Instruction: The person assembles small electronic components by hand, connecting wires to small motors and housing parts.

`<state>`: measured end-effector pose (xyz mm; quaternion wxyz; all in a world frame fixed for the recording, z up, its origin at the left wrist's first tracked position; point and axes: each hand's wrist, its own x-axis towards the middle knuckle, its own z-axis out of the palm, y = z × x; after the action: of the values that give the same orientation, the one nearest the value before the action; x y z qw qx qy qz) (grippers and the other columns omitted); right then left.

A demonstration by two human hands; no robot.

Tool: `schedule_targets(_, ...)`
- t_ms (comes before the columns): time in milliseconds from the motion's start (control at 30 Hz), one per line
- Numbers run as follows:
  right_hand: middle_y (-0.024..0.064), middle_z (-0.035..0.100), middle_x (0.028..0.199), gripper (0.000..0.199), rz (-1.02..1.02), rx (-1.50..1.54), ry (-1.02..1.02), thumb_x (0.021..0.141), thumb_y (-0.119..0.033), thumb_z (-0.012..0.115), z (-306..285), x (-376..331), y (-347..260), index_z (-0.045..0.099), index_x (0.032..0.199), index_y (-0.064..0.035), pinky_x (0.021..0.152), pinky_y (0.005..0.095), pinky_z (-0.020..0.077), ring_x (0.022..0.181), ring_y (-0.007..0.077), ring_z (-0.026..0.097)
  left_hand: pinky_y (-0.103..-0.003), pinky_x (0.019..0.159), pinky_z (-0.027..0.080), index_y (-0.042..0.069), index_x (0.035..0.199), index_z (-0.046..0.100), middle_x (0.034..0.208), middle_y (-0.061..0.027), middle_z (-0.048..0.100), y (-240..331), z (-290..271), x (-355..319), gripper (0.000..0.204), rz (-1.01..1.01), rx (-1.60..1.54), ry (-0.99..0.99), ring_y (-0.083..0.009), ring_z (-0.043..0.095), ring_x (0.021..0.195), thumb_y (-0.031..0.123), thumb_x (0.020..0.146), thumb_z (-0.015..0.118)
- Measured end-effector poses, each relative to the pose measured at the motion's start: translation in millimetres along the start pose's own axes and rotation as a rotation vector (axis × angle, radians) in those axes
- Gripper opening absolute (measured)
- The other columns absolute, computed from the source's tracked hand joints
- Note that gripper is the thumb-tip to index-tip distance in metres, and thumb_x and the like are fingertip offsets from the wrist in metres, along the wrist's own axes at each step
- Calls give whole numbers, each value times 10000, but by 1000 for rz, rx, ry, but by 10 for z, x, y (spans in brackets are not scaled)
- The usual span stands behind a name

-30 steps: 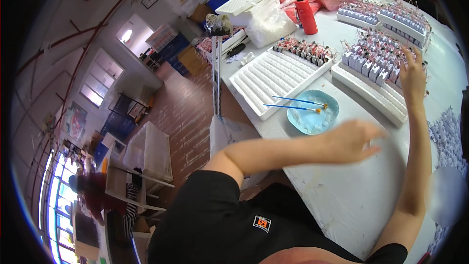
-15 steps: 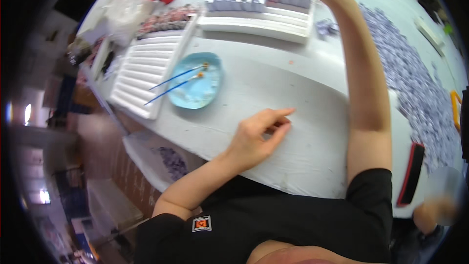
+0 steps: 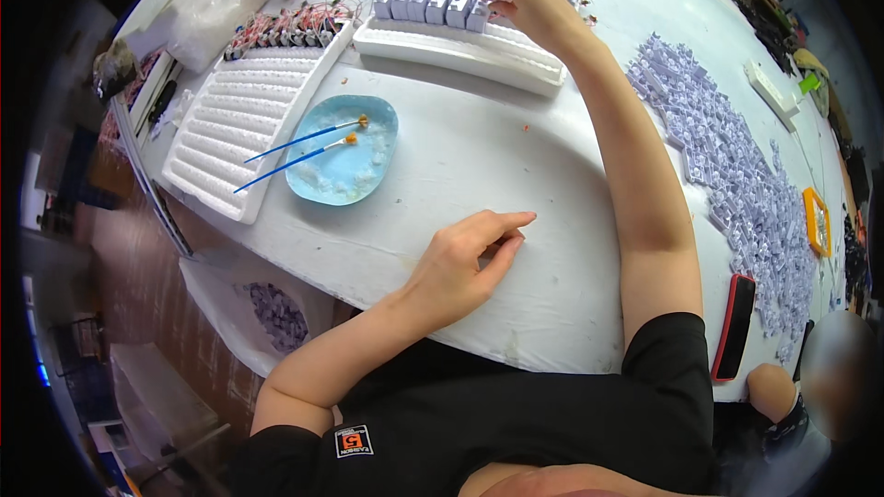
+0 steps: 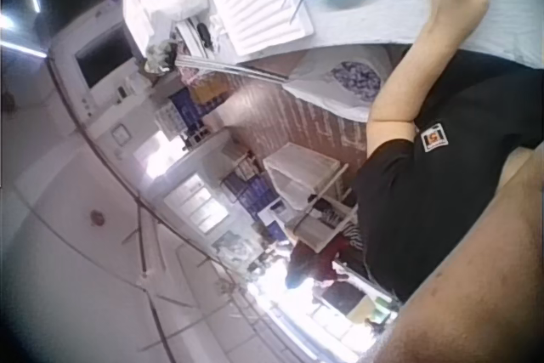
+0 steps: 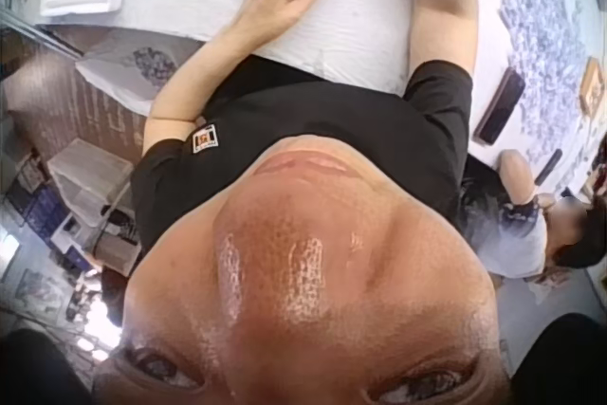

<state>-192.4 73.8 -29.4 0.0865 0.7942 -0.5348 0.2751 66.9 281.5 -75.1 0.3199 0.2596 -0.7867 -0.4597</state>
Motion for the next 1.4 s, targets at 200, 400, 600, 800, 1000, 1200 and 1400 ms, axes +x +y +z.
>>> schedule_targets(200, 37, 749, 1061, 200, -66, -53, 54, 920, -235, 678, 122, -31, -40, 780, 1060, -134, 924, 376, 520, 1062, 245, 629, -294, 767, 593, 25, 1244, 659, 952, -125, 697, -7, -29, -29, 329, 15, 4, -12, -204, 712, 867, -36, 921, 639)
schedule_targets(400, 44, 746, 1066, 245, 59, -29, 0, 890, -290, 726, 169, -5, -51, 781, 1072, -136, 925, 363, 524, 1055, 247, 642, -302, 738, 585, 17, 1229, 659, 932, -133, 684, -43, -26, -50, 322, 92, 44, -3, -217, 691, 827, -42, 913, 642)
schedule_targets(600, 62, 745, 1021, 227, 149, -24, 3, 878, -312, 728, 180, -1, -67, 784, 1059, -187, 906, 394, 531, 1051, 268, 653, -303, 718, 570, 11, 1207, 665, 935, -135, 677, -28, -5, -27, 299, 124, 86, -2, -221, 682, 805, -39, 913, 639)
schedule_targets(800, 92, 724, 1187, 310, 146, -67, -233, 907, -294, 718, -92, 112, -88, 747, 1180, -149, 964, 406, 505, 1115, 294, 654, -309, 738, 563, 13, 1206, 669, 962, -140, 689, -42, 21, -26, 292, 91, 97, 1, -235, 703, 828, -18, 917, 642)
schedule_targets(1000, 116, 704, 1240, 311, 217, 183, -67, 956, -255, 666, -787, -141, -48, 716, 1253, -180, 1010, 403, 497, 1126, 291, 670, -328, 744, 561, 7, 1202, 672, 992, -159, 707, -29, 45, -77, 281, 174, 88, 55, -246, 705, 827, 11, 922, 649)
schedule_targets(1200, 87, 691, 1259, 325, 161, -156, -135, 978, -248, 648, -744, -688, -417, 683, 1293, -174, 1068, 415, 460, 1220, 286, 589, -389, 733, 540, 0, 1186, 657, 942, -164, 680, -31, 71, -121, 274, 353, 157, 85, -308, 665, 801, -7, 914, 624)
schedule_targets(1400, 106, 570, 1429, 452, 8, -282, 45, 978, -316, 630, 47, -483, -728, 583, 1387, -129, 1130, 426, 398, 1341, 303, 474, -425, 738, 528, -7, 1165, 653, 869, -160, 653, -89, 77, -121, 267, 418, 166, 92, -335, 642, 809, -9, 902, 608)
